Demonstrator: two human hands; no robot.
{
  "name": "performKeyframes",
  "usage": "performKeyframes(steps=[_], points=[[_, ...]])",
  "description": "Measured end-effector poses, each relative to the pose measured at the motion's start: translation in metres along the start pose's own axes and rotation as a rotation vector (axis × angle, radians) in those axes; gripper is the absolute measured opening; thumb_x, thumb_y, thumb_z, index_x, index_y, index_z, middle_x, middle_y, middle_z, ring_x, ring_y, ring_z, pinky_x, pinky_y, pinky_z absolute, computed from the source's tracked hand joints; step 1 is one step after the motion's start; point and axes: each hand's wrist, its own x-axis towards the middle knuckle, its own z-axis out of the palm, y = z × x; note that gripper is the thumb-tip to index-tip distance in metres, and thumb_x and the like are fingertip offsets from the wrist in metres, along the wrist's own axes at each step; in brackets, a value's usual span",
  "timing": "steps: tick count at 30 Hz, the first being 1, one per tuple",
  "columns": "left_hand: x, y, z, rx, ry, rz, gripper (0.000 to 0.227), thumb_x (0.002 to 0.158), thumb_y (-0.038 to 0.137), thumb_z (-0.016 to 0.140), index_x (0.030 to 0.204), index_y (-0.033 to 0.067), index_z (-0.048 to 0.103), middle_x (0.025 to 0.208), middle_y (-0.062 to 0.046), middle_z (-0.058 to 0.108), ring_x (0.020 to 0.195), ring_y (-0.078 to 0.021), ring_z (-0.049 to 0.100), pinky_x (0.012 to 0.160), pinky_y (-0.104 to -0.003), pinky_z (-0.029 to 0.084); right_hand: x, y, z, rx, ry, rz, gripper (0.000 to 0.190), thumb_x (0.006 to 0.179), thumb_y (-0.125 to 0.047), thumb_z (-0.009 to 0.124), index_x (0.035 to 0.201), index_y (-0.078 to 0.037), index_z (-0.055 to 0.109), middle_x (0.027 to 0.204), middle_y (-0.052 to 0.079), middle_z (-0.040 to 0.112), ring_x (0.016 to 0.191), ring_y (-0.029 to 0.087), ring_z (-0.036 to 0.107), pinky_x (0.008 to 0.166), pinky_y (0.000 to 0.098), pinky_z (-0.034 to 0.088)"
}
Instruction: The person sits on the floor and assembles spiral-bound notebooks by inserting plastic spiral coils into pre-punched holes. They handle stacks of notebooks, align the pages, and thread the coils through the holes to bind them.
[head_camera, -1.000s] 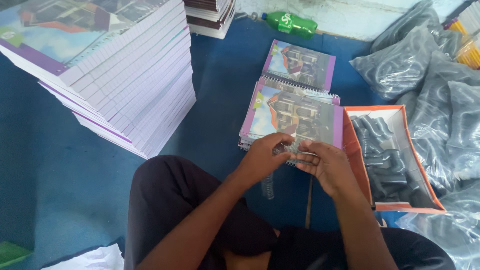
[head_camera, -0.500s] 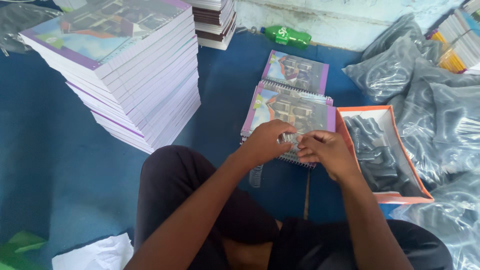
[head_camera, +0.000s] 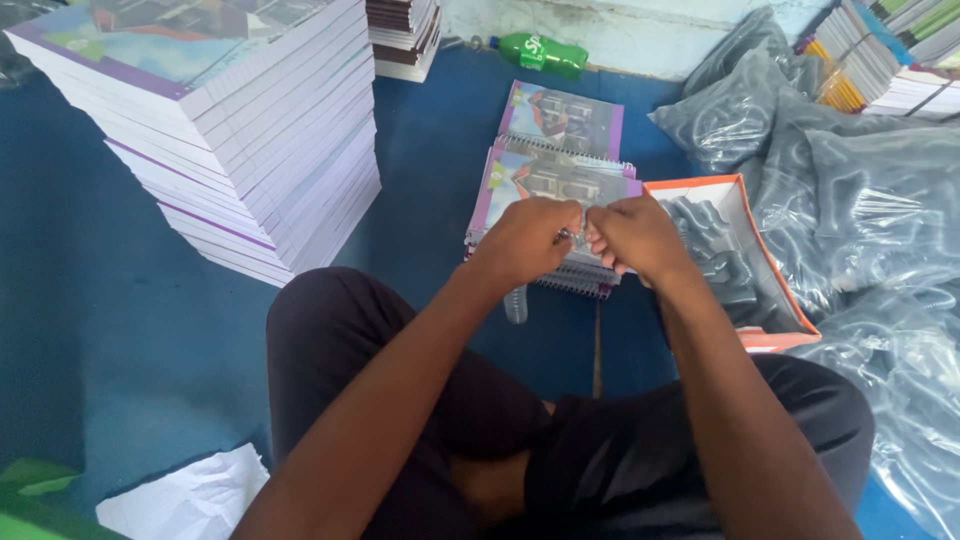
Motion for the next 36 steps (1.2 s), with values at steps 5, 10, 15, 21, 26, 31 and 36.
performKeyframes(steps=[5, 10, 15, 21, 26, 31, 36], points=[[-0.002, 0.002, -0.014, 0.063, 0.061, 0.025, 0.017, 0.079, 0.002, 0.072, 0.092, 0.0034, 0.061, 0.084, -0.016, 0.068, 0.086, -0.0369, 0.066, 0.075, -0.049, 0.050, -0.003, -0.016, 0.021, 0.183, 0.114, 0.081, 0.029, 0.086, -0.025, 0.062, 0.076, 0.001, 0.066, 0.067, 0.011, 0.062, 0.049, 0.018, 0.056, 0.041, 0.0315, 0.041], [-0.002, -0.002, -0.021, 0.151, 0.033, 0.039, 0.015, 0.082, 0.003, 0.071, 0.092, 0.0036, 0.060, 0.084, -0.016, 0.066, 0.087, -0.0374, 0.064, 0.077, -0.050, 0.049, 0.017, -0.007, 0.032, 0.520, 0.043, 0.300, 0.018, 0.082, -0.020, 0.062, 0.074, -0.004, 0.059, 0.064, 0.007, 0.055, 0.047, 0.017, 0.048, 0.041, 0.0324, 0.038], [-0.007, -0.012, -0.033, 0.010, -0.071, -0.039, 0.024, 0.081, 0.007, 0.073, 0.103, 0.0052, 0.063, 0.099, -0.015, 0.071, 0.096, -0.0344, 0.068, 0.079, -0.044, 0.053, 0.018, 0.003, 0.044, 0.482, -0.001, 0.214, 0.021, 0.083, -0.021, 0.068, 0.075, -0.003, 0.062, 0.067, 0.006, 0.058, 0.050, 0.016, 0.050, 0.044, 0.0308, 0.037], [-0.007, -0.035, -0.028, -0.116, -0.047, -0.081, 0.040, 0.075, 0.009, 0.079, 0.111, 0.0025, 0.061, 0.104, -0.016, 0.067, 0.092, -0.0310, 0.069, 0.081, -0.040, 0.055, 0.016, 0.002, 0.047, 0.546, -0.065, 0.193, 0.018, 0.084, -0.022, 0.066, 0.082, -0.004, 0.066, 0.073, 0.005, 0.061, 0.058, 0.016, 0.059, 0.052, 0.0300, 0.051], [-0.006, -0.064, -0.034, -0.213, -0.139, -0.198, 0.037, 0.077, 0.011, 0.081, 0.110, 0.0027, 0.065, 0.105, -0.012, 0.070, 0.092, -0.0247, 0.072, 0.082, -0.035, 0.058, 0.024, 0.016, 0.056, 0.714, -0.186, 0.210, 0.018, 0.090, -0.020, 0.069, 0.093, -0.003, 0.067, 0.079, 0.005, 0.063, 0.065, 0.014, 0.060, 0.057, 0.0284, 0.050], [0.002, -0.082, -0.056, -0.153, -0.335, -0.376, 0.040, 0.078, 0.013, 0.080, 0.115, 0.0053, 0.066, 0.099, -0.008, 0.073, 0.092, -0.0191, 0.071, 0.083, -0.034, 0.056, 0.029, 0.041, 0.068, 0.800, -0.240, 0.243, 0.029, 0.092, -0.023, 0.061, 0.109, -0.001, 0.071, 0.082, 0.003, 0.065, 0.066, 0.011, 0.060, 0.055, 0.0250, 0.049], [-0.007, -0.099, -0.075, -0.164, -0.394, -0.422, 0.035, 0.076, 0.014, 0.079, 0.107, 0.0024, 0.068, 0.098, -0.008, 0.073, 0.091, -0.0190, 0.071, 0.081, -0.034, 0.057, 0.028, 0.064, 0.099, 0.717, -0.246, 0.320, 0.026, 0.087, -0.011, 0.064, 0.109, -0.001, 0.072, 0.083, 0.004, 0.065, 0.066, 0.012, 0.060, 0.055, 0.0265, 0.051]])
